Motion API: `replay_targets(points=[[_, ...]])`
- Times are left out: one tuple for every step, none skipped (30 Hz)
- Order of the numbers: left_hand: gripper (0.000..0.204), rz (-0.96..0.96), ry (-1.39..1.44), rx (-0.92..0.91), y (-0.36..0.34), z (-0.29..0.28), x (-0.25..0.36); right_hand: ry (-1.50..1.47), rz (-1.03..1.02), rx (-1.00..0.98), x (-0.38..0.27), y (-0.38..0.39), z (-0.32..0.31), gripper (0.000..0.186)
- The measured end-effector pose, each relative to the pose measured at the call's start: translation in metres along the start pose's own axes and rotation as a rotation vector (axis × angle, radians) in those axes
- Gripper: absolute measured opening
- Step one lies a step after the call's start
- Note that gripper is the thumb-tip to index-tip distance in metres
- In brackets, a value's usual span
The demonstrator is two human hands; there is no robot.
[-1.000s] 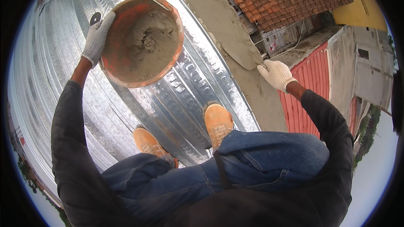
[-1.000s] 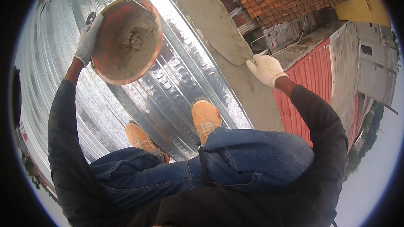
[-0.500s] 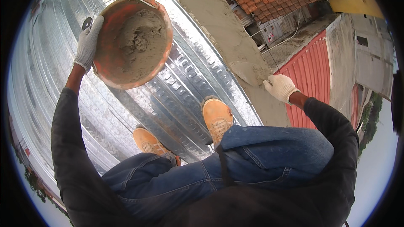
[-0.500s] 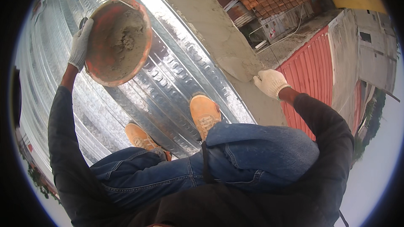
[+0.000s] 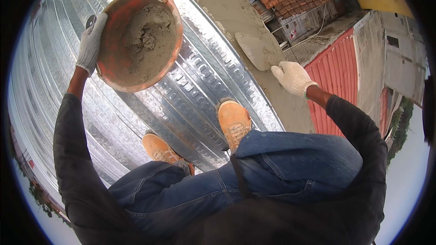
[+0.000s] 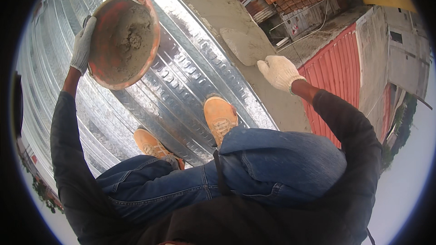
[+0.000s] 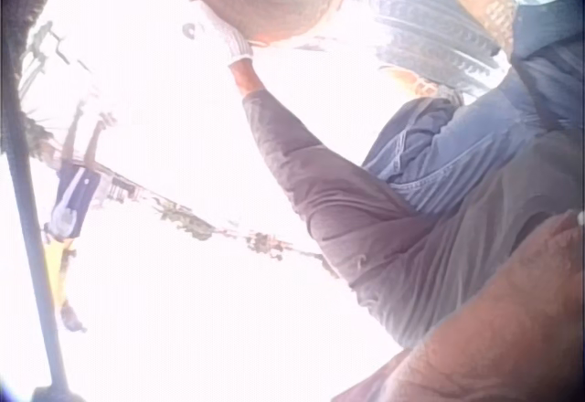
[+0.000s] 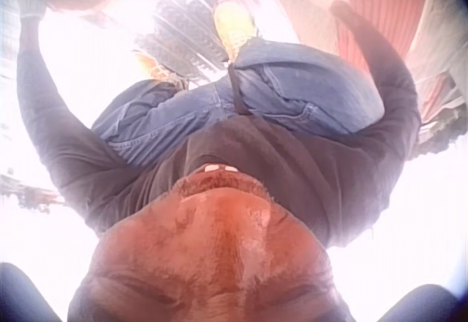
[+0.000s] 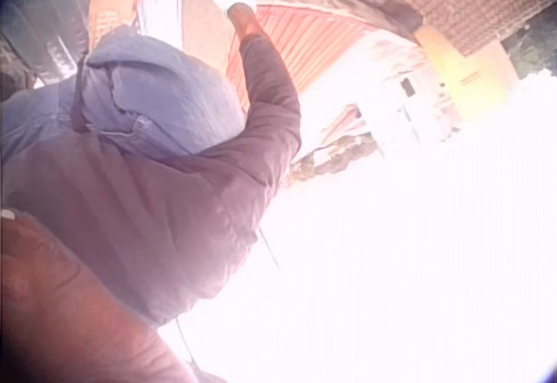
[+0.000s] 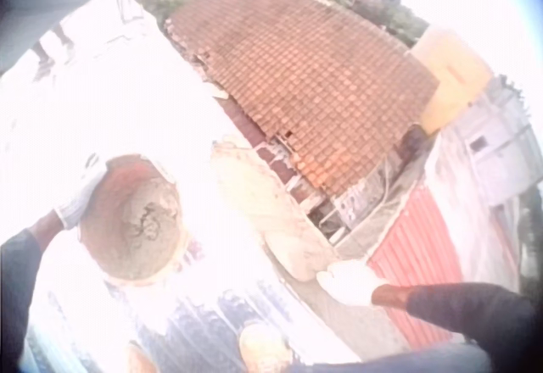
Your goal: The person scoops cement from a bucket with a trowel and spreads it along the ridge of a corrugated metal roof. They repeatedly smooth the cement line, then walk along the roof and place the bucket down.
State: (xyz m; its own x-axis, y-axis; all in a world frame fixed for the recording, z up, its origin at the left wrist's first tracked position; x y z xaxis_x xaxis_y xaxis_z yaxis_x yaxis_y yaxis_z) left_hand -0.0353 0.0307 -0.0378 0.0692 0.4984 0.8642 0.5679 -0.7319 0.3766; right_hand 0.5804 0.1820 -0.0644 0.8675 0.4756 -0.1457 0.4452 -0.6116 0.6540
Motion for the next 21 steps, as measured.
replay_targets(points=[[0.076,-0.006,-0.013,0.003,-0.001,-0.001,-0.001,-0.01,-0.011,-0.007,-0.008,-0.001,0.001,0.057],[0.076,-0.014,-0.025,0.007,-0.001,-0.001,-0.003,-0.035,-0.01,-0.003,-0.013,-0.003,0.005,0.059],[0.077,-0.011,-0.031,0.008,-0.001,-0.001,-0.003,-0.03,0.003,-0.012,-0.016,-0.003,0.008,0.058],[0.077,-0.008,-0.038,0.009,-0.002,-0.002,-0.003,-0.025,0.016,-0.022,-0.019,-0.002,0.011,0.058],[0.078,-0.004,-0.044,0.01,-0.003,-0.002,-0.002,-0.021,0.028,-0.031,-0.019,-0.001,0.013,0.057],[0.078,-0.007,-0.045,0.01,-0.003,-0.001,-0.001,-0.007,0.029,-0.036,-0.019,0.002,0.015,0.057],[0.078,-0.011,-0.046,0.009,-0.002,-0.001,-0.001,0.008,0.03,-0.041,-0.02,0.006,0.017,0.056],[0.078,-0.013,-0.048,0.011,-0.002,-0.002,-0.001,0.021,0.028,-0.045,-0.02,0.01,0.02,0.056],[0.078,-0.015,-0.051,0.011,-0.002,-0.003,-0.001,0.041,0.035,-0.044,-0.019,0.014,0.022,0.055],[0.078,-0.016,-0.054,0.009,-0.002,-0.004,-0.001,0.061,0.043,-0.042,-0.018,0.02,0.024,0.054],[0.078,-0.016,-0.053,0.004,-0.002,-0.002,-0.001,0.082,0.055,-0.04,-0.015,0.026,0.028,0.054],[0.078,-0.009,-0.045,-0.002,-0.001,0.0,0.0,0.098,0.07,-0.045,-0.009,0.033,0.032,0.053],[0.078,-0.002,-0.038,-0.01,-0.001,0.001,0.001,0.113,0.084,-0.05,-0.002,0.039,0.037,0.053],[0.079,0.004,-0.033,-0.017,0.0,0.002,0.001,0.126,0.098,-0.055,0.001,0.046,0.04,0.052],[0.079,0.013,-0.03,-0.017,-0.001,0.002,0.001,0.126,0.112,-0.066,0.004,0.053,0.044,0.051],[0.079,0.022,-0.027,-0.018,-0.003,0.001,-0.001,0.125,0.128,-0.076,0.006,0.06,0.048,0.051],[0.08,0.032,-0.024,-0.016,-0.005,-0.001,-0.002,0.125,0.14,-0.086,0.009,0.068,0.05,0.05],[0.08,0.031,-0.029,-0.018,-0.006,-0.003,-0.004,0.121,0.154,-0.093,0.013,0.075,0.054,0.049],[0.081,0.03,-0.033,-0.019,-0.007,-0.005,-0.005,0.117,0.168,-0.1,0.02,0.083,0.061,0.048],[0.081,0.031,-0.037,-0.021,-0.008,-0.004,-0.006,0.113,0.182,-0.106,0.029,0.092,0.069,0.047],[0.082,0.022,-0.034,-0.017,-0.009,-0.002,-0.008,0.131,0.199,-0.111,0.043,0.103,0.08,0.046]])
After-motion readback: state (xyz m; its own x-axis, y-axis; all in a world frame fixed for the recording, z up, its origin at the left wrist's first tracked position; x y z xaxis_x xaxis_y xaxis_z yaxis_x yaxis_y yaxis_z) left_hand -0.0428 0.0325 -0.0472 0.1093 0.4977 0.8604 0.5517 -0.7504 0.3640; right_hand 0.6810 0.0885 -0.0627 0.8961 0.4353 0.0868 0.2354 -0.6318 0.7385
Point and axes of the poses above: each hand's wrist, its own y-axis away from the middle knuckle, its own z-axis out of the palm, x = y × z, the point moved 4 cm from there along -y, towards the middle knuckle, and after that the axes turned 6 degrees about y, right-handed, at the moved point
